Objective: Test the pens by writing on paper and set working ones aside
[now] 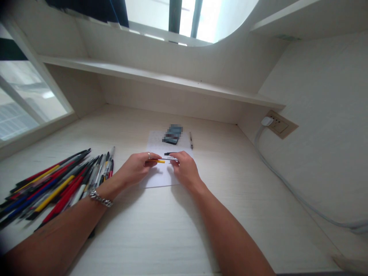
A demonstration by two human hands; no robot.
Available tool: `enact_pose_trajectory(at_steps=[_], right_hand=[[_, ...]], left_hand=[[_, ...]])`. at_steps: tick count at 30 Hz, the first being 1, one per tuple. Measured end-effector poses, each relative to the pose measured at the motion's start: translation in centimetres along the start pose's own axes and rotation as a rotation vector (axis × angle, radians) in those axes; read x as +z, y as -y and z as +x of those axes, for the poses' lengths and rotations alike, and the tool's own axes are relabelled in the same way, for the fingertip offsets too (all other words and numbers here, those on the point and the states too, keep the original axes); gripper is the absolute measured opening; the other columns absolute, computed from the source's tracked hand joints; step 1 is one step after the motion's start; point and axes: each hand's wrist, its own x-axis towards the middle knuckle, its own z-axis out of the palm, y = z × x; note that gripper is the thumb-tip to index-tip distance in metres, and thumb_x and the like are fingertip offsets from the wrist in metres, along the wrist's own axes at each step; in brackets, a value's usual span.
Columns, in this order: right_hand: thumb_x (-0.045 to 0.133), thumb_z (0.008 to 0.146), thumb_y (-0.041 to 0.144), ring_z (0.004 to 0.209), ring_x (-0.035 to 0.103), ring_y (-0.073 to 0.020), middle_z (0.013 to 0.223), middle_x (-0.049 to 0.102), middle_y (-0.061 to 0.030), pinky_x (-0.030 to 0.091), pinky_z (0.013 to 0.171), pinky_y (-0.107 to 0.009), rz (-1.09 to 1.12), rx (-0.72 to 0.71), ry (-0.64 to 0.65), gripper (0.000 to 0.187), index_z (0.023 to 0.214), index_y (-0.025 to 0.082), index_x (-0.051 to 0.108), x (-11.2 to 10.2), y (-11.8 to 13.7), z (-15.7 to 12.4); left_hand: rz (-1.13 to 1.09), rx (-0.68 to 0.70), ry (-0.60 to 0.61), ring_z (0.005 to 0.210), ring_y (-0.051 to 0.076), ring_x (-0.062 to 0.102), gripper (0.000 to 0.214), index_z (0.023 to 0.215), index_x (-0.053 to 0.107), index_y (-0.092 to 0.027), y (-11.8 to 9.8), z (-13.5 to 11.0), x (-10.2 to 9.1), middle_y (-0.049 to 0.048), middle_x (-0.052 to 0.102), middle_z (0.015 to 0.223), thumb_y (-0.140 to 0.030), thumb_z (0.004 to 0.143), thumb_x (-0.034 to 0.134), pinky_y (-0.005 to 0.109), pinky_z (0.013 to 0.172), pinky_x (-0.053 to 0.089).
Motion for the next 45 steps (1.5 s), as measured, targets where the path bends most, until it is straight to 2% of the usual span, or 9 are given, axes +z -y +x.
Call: enact_pose_trajectory(at_steps=[5, 11, 15, 19, 25, 30, 34, 40, 45], right_hand=[[0.063, 0.084, 0.020, 0.078, 0.062, -0.0136, 0.098, 0.071, -0.0046, 0.046, 0.075, -0.027, 0.158, -0.068, 0.081, 0.019, 0.102, 0.022, 0.071, -0.1, 0.7, -0.2], [0.060, 0.084, 0.018, 0.081, 0.063, -0.0150, 0.092, 0.072, -0.0031, 0.045, 0.075, -0.027, 0.156, -0.009, 0.040, 0.015, 0.092, 0.021, 0.072, -1.0, 0.0, 0.1], [0.060, 0.084, 0.019, 0.075, 0.061, -0.0141, 0.087, 0.072, -0.0012, 0.044, 0.072, -0.026, 0.119, 0.020, 0.085, 0.014, 0.090, 0.021, 0.072, -1.9, -0.6, 0.2], [0.062, 0.082, 0.018, 0.075, 0.060, -0.0141, 0.087, 0.071, -0.0016, 0.043, 0.071, -0.025, 0.035, 0.031, 0.138, 0.014, 0.089, 0.022, 0.073, -2.3, -0.9, 0.1], [0.062, 0.081, 0.015, 0.077, 0.059, -0.0143, 0.089, 0.069, -0.0033, 0.043, 0.073, -0.026, -0.111, 0.030, 0.205, 0.017, 0.089, 0.023, 0.075, -2.3, -1.1, -0.1], [0.062, 0.080, 0.013, 0.080, 0.060, -0.0147, 0.092, 0.068, -0.0034, 0.043, 0.076, -0.026, -0.163, 0.030, 0.232, 0.021, 0.092, 0.024, 0.075, -2.1, -1.5, -0.2], [0.066, 0.078, 0.018, 0.078, 0.060, -0.0150, 0.093, 0.069, -0.0033, 0.043, 0.074, -0.026, -0.159, 0.096, 0.221, 0.021, 0.097, 0.024, 0.074, -2.5, -1.7, -0.1], [0.058, 0.086, 0.022, 0.084, 0.061, -0.0164, 0.097, 0.070, -0.0046, 0.044, 0.078, -0.027, -0.205, 0.125, 0.182, 0.019, 0.097, 0.022, 0.074, -3.6, -1.9, 0.2], [0.063, 0.082, 0.019, 0.083, 0.060, -0.0157, 0.099, 0.069, -0.0040, 0.044, 0.077, -0.026, -0.210, 0.129, 0.201, 0.021, 0.100, 0.023, 0.074, -3.5, -1.8, 0.1]], left_hand=[[-0.088, 0.033, 0.018, 0.095, 0.019, 0.067, 0.028, 0.112, 0.067, -0.020, -0.7, 0.0, 0.2, 0.0064, 0.073, 0.107, -0.019, 0.088, 0.052, 0.031, 0.086, 0.050], [-0.048, -0.037, 0.000, 0.086, 0.019, 0.068, 0.024, 0.105, 0.070, -0.018, -0.8, 0.0, -0.5, 0.0064, 0.075, 0.099, -0.024, 0.084, 0.060, 0.031, 0.081, 0.051], [-0.050, -0.048, 0.025, 0.078, 0.018, 0.067, 0.027, 0.108, 0.069, -0.019, -0.7, -0.1, -0.5, 0.0048, 0.075, 0.094, -0.025, 0.084, 0.059, 0.028, 0.073, 0.050], [0.059, -0.014, 0.077, 0.071, 0.018, 0.064, 0.023, 0.100, 0.073, -0.022, -0.5, -0.2, -0.1, 0.0036, 0.074, 0.086, -0.031, 0.086, 0.058, 0.028, 0.066, 0.046], [0.184, 0.071, 0.114, 0.081, 0.021, 0.062, 0.021, 0.094, 0.075, -0.021, -0.3, 0.0, 0.6, 0.0068, 0.071, 0.086, -0.030, 0.086, 0.058, 0.032, 0.075, 0.045], [0.205, 0.099, 0.128, 0.085, 0.022, 0.061, 0.022, 0.094, 0.075, -0.020, -0.3, -0.1, 0.8, 0.0090, 0.069, 0.090, -0.030, 0.086, 0.058, 0.032, 0.079, 0.045], [0.195, 0.060, 0.121, 0.085, 0.022, 0.062, 0.026, 0.096, 0.074, -0.019, -0.2, 0.0, 0.3, 0.0094, 0.070, 0.091, -0.033, 0.088, 0.054, 0.032, 0.077, 0.045], [0.219, -0.072, 0.050, 0.084, 0.021, 0.064, 0.029, 0.097, 0.074, -0.019, -0.1, 0.1, -0.7, 0.0084, 0.072, 0.094, -0.032, 0.089, 0.049, 0.031, 0.076, 0.045], [0.245, -0.089, 0.034, 0.086, 0.022, 0.065, 0.030, 0.096, 0.074, -0.019, 0.0, 0.1, -1.0, 0.0082, 0.074, 0.094, -0.029, 0.088, 0.047, 0.032, 0.077, 0.046]])
